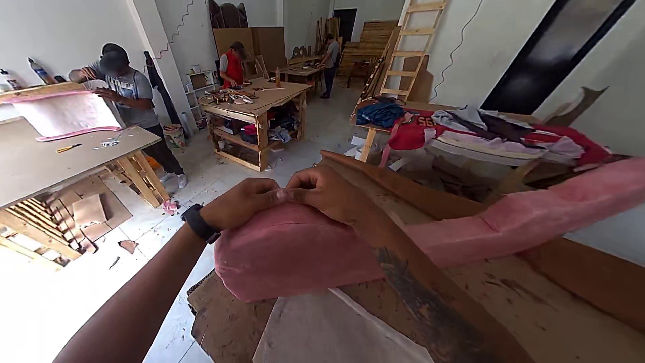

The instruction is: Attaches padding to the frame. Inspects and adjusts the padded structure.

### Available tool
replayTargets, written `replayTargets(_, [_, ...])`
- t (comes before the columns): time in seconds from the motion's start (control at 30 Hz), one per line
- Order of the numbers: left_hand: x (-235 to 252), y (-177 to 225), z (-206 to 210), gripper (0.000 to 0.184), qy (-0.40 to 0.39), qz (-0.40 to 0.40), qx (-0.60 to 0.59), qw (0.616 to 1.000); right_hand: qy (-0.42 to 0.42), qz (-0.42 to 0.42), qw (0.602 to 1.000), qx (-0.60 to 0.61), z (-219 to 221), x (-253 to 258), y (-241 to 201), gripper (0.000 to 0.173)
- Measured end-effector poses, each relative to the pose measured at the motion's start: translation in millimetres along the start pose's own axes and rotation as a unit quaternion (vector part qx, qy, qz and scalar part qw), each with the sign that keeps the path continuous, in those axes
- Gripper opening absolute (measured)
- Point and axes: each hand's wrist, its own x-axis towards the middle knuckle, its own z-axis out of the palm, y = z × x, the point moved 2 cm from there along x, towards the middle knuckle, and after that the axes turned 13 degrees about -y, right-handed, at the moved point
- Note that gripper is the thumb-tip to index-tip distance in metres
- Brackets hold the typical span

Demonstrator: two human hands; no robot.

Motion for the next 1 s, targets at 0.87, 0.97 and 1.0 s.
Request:
replayTargets(0.87, [-33, 17, 61, 0.023, -0.096, 0.024, -0.043, 0.994, 0.531, -0.079, 0.843, 0.004, 91, -155, -3, 0.017])
replayTargets(0.97, [-58, 21, 107, 0.026, -0.056, 0.046, 0.021, 0.997, 0.629, -0.006, 0.764, 0.146, 179, -239, 34, 0.029])
replayTargets(1.0, [-67, 22, 124, 0.028, -0.052, 0.068, 0.038, 0.996, 0.605, 0.047, 0.763, 0.223, 212, -254, 38, 0.04])
